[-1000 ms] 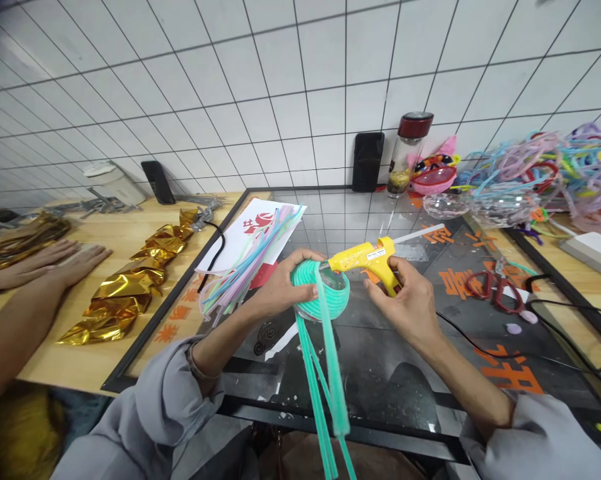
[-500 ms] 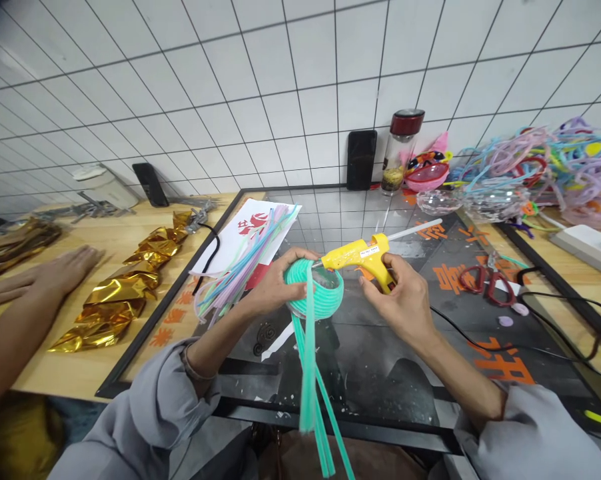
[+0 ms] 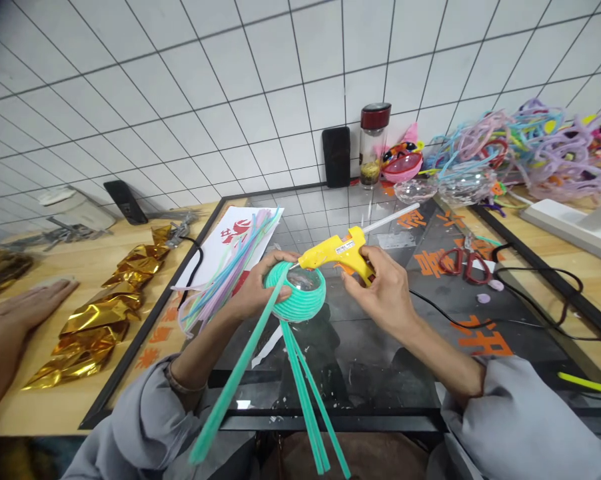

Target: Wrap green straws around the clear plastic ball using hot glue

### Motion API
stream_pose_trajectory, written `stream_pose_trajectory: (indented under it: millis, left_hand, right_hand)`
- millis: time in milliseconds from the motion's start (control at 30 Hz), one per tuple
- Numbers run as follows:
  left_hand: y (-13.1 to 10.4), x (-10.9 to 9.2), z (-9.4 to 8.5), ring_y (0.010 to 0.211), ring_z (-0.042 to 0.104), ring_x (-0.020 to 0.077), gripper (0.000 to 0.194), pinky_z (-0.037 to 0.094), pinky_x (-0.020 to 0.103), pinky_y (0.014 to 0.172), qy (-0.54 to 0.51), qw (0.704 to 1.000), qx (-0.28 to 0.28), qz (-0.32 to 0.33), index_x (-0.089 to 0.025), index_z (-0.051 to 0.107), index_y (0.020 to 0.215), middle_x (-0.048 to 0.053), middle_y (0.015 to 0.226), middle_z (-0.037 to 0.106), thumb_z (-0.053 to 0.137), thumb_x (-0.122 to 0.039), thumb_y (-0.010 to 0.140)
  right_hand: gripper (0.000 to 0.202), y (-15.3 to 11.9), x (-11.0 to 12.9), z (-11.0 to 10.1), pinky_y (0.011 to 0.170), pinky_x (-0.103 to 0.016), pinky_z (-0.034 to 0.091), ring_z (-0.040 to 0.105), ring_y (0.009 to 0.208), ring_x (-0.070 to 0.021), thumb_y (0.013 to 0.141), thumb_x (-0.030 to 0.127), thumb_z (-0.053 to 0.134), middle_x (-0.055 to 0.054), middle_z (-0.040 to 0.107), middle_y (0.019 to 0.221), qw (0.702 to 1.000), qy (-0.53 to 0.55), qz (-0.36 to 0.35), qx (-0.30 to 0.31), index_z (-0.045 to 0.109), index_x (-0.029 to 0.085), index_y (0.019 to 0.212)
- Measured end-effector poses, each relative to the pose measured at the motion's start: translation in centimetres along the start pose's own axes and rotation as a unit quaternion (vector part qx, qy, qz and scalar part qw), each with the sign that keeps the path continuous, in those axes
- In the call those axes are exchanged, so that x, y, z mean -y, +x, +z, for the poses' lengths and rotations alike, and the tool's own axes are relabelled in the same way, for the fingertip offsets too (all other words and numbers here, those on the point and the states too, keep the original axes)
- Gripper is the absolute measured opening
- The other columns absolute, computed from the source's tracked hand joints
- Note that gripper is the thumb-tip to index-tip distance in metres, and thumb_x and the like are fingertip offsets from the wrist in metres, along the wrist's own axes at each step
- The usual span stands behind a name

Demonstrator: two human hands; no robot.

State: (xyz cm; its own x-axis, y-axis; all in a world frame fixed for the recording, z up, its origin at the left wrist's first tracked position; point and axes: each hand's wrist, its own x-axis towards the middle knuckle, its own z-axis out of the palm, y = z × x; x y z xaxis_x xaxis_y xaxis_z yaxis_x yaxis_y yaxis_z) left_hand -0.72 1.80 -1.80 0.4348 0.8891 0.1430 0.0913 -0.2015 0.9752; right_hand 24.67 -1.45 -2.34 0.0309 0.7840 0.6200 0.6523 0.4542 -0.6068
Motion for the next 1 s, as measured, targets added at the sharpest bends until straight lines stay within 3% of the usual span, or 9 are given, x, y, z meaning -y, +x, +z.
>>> stream_pose_trajectory:
  millis: [333,1000]
  left_hand:
    - [0.0,0.32,-0.23,0.118,0.061,0.0298,0.057,0.047,0.04,0.099,-0.003,1.0,-0.002,-0.001,-0.021,0.064,0.108,0.009,0.124,0.067,0.086,-0.045,0.061]
    - [-0.16,0.12,-0.22,0.122,0.059,0.0316,0.062,0.046,0.041,0.103,-0.013,1.0,-0.008,-0.003,-0.02,0.064,0.107,0.009,0.127,0.065,0.087,-0.052,0.058]
  right_hand:
    - [0.019,0.07,0.2,-0.56,0.058,-0.028,0.043,0.055,0.064,-0.015,0.087,0.024,0.068,-0.001,0.059,0.08,0.991,-0.003,-0.133,-0.028,0.053,0.021,0.099]
    - [0.018,0.19,0.03,-0.86,0.06,-0.03,0.044,0.056,0.066,-0.0167,0.088,0.024,0.068,-0.001,0.058,0.078,0.989,-0.001,-0.149,-0.023,0.054,0.022,0.1]
